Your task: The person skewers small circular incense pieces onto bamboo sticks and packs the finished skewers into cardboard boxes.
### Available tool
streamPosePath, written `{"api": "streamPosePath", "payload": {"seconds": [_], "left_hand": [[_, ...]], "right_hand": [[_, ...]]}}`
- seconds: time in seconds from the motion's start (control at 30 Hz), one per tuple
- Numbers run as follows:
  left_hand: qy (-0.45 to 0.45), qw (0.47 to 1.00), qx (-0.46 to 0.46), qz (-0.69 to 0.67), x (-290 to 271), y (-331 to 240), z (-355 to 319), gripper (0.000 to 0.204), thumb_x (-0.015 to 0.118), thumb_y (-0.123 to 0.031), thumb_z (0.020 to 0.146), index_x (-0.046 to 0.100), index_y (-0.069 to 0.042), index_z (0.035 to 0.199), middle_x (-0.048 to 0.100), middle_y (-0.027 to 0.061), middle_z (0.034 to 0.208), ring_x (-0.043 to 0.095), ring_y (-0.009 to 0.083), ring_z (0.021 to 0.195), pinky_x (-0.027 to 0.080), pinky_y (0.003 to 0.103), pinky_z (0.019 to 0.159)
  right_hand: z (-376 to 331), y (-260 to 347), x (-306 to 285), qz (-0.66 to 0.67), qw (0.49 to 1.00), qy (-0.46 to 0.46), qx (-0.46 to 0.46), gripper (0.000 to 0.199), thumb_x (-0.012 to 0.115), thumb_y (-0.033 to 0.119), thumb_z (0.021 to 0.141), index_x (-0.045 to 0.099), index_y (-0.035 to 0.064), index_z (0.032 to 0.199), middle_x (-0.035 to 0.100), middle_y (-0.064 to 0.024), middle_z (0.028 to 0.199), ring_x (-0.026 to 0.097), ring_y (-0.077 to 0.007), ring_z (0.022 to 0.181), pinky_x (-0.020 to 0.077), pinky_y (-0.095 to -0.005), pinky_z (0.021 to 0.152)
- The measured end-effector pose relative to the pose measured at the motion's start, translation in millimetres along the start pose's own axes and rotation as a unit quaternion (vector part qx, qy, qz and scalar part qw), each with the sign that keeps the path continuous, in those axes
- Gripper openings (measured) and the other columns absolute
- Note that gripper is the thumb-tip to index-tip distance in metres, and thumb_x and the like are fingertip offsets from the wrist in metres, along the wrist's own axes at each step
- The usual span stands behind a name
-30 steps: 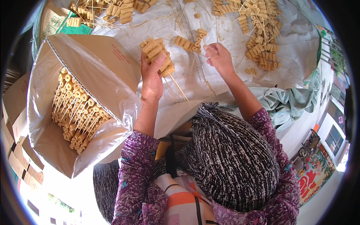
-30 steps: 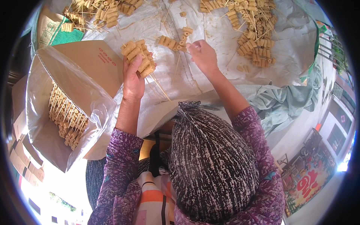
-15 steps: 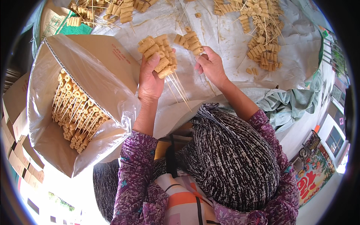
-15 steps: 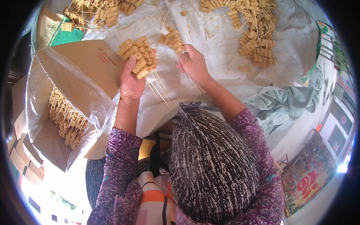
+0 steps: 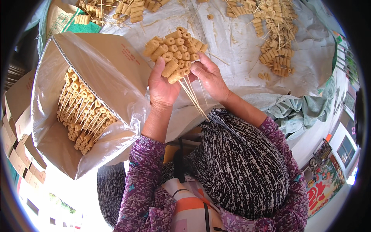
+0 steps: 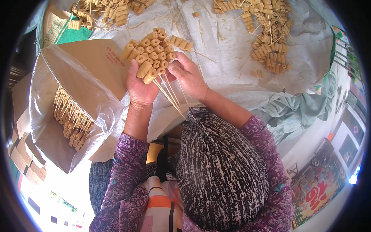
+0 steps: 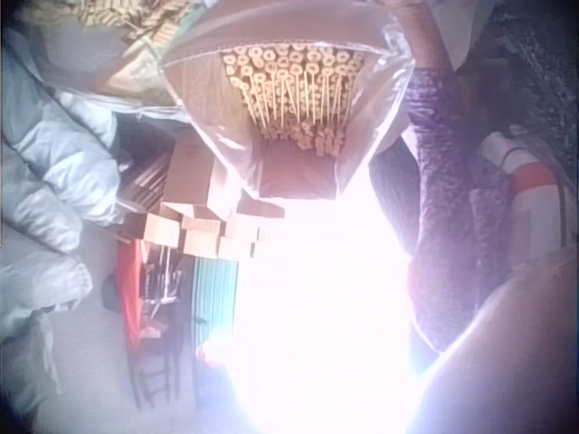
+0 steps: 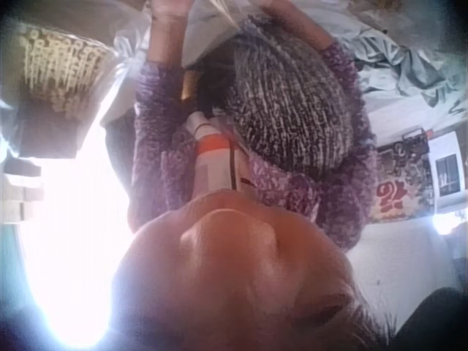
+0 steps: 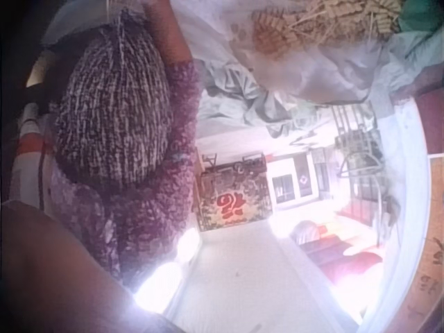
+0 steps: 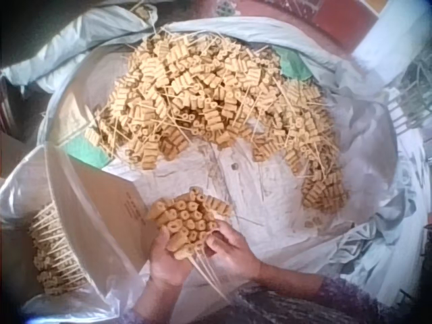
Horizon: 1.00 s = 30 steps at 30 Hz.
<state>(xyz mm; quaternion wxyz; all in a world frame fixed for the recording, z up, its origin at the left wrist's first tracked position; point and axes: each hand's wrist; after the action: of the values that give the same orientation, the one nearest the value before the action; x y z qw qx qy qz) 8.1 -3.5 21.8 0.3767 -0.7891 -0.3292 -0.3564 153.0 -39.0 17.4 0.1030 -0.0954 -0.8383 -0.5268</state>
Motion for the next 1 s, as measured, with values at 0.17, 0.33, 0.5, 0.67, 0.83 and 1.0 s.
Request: {"api": "streamPosePath", "payload": {"seconds": [0.17, 0.33, 0.5, 0.67, 0.83, 1.0], "left_hand": [[0.036, 0.998, -0.045, -0.017, -15, -8, 3, 0.068, 0.059, -0.039, 0.091, 0.034, -0.001, 0.142, 0.048, 0.0158, 0.138, 0.046, 0.0319, 0.128, 0.036, 0.045, 0.11], [0.011, 0.998, -0.052, 0.017, -16, -7, 4, 0.066, 0.061, -0.035, 0.091, 0.035, -0.003, 0.142, 0.048, 0.015, 0.138, 0.048, 0.0312, 0.127, 0.04, 0.046, 0.106], [0.011, 0.999, -0.024, 0.045, -5, -3, -1, 0.064, 0.069, -0.03, 0.085, 0.043, -0.001, 0.135, 0.055, 0.0111, 0.126, 0.054, 0.0244, 0.116, 0.044, 0.04, 0.1], [0.054, 0.996, -0.038, 0.06, -6, -6, 3, 0.067, 0.073, -0.029, 0.082, 0.043, -0.001, 0.135, 0.055, 0.0094, 0.125, 0.055, 0.0223, 0.114, 0.045, 0.038, 0.098], [0.027, 0.995, -0.028, 0.096, -7, -9, 1, 0.07, 0.076, -0.028, 0.08, 0.042, -0.001, 0.135, 0.055, 0.0088, 0.125, 0.057, 0.023, 0.113, 0.046, 0.037, 0.099], [0.041, 0.987, -0.021, 0.151, -7, -9, -4, 0.072, 0.077, -0.026, 0.079, 0.042, 0.0, 0.135, 0.055, 0.0094, 0.126, 0.056, 0.022, 0.114, 0.047, 0.036, 0.098]], "right_hand": [[-5, 5, 0, -0.006, 0.998, 0.038, 0.043, 0.034, 0.049, 0.012, 0.098, 0.047, -0.0011, 0.13, 0.063, -0.0053, 0.09, 0.06, -0.0107, 0.081, 0.0511, -0.0267, 0.074], [-1, 1, -10, -0.069, 0.995, 0.047, 0.051, 0.027, 0.051, 0.01, 0.099, 0.051, -0.0025, 0.123, 0.064, -0.0066, 0.094, 0.061, -0.0127, 0.086, 0.0526, -0.0285, 0.077], [4, 5, -20, -0.308, 0.95, 0.014, 0.051, 0.019, 0.054, 0.012, 0.094, 0.057, -0.0004, 0.109, 0.067, -0.0112, 0.091, 0.065, -0.0194, 0.081, 0.053, -0.0331, 0.072], [5, 21, -12, -0.516, 0.856, -0.012, 0.027, 0.021, 0.06, 0.022, 0.088, 0.06, 0.0032, 0.097, 0.067, -0.0189, 0.079, 0.066, -0.0354, 0.078, 0.0514, -0.0431, 0.069], [14, 34, -30, -0.412, 0.91, 0.014, 0.054, 0.028, 0.059, 0.026, 0.09, 0.062, 0.0031, 0.106, 0.069, -0.013, 0.084, 0.068, -0.0241, 0.079, 0.0509, -0.0358, 0.07], [29, 49, -33, -0.105, 0.985, -0.123, 0.055, 0.036, 0.06, 0.034, 0.093, 0.063, 0.0017, 0.108, 0.067, -0.0067, 0.1, 0.063, -0.0155, 0.091, 0.0477, -0.0306, 0.08]]}}
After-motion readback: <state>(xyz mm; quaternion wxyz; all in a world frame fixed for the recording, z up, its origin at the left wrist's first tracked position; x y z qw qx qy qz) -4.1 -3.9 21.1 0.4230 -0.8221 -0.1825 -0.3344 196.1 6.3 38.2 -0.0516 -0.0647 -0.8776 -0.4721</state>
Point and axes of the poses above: each hand's wrist, its own z-axis towards the middle knuckle, its own x-axis out of the palm, y = z × x
